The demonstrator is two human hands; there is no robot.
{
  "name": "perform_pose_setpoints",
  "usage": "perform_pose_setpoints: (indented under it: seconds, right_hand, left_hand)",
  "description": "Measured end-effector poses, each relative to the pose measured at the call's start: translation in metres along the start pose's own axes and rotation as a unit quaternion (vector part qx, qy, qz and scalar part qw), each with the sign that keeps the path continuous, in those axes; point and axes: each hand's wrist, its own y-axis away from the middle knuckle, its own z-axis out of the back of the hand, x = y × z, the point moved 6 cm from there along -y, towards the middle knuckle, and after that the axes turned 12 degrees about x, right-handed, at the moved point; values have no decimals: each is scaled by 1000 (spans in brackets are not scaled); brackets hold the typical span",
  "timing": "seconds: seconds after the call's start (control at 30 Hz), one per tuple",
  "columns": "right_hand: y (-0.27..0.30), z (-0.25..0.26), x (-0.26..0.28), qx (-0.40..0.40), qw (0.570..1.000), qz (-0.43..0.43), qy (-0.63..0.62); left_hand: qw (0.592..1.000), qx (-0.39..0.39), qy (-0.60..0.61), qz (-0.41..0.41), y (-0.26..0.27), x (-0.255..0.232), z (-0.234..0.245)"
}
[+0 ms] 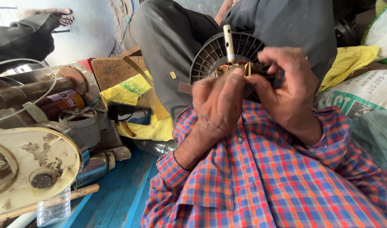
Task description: The person lies on the floor with a fan motor armature on their lap. They press insulation wedges into the slots between the copper windings by hand, cut a strip of insulating paper with scissors, and fit the paper around the wound rotor while turning it to seat the material.
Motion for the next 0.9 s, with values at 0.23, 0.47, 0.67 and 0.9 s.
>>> perform_pose_setpoints:
  seconds: [0.23, 0.47, 0.67, 0.9]
  right_hand:
    - [-2, -14, -42, 94, 987, 8, -129]
    - [-8, -16, -45, 95, 964, -61, -240]
    - [10, -27, -81, 87, 946, -139, -278]
    - [2, -36, -76, 103, 907, -75, -401]
  left_hand:
    - [984, 75, 145, 75, -25, 32, 23]
    - [956, 218, 128, -151, -91, 17, 43]
    - [869, 390, 54, -300, -102, 8, -6]
    - [820, 435, 27, -370, -114, 6, -8]
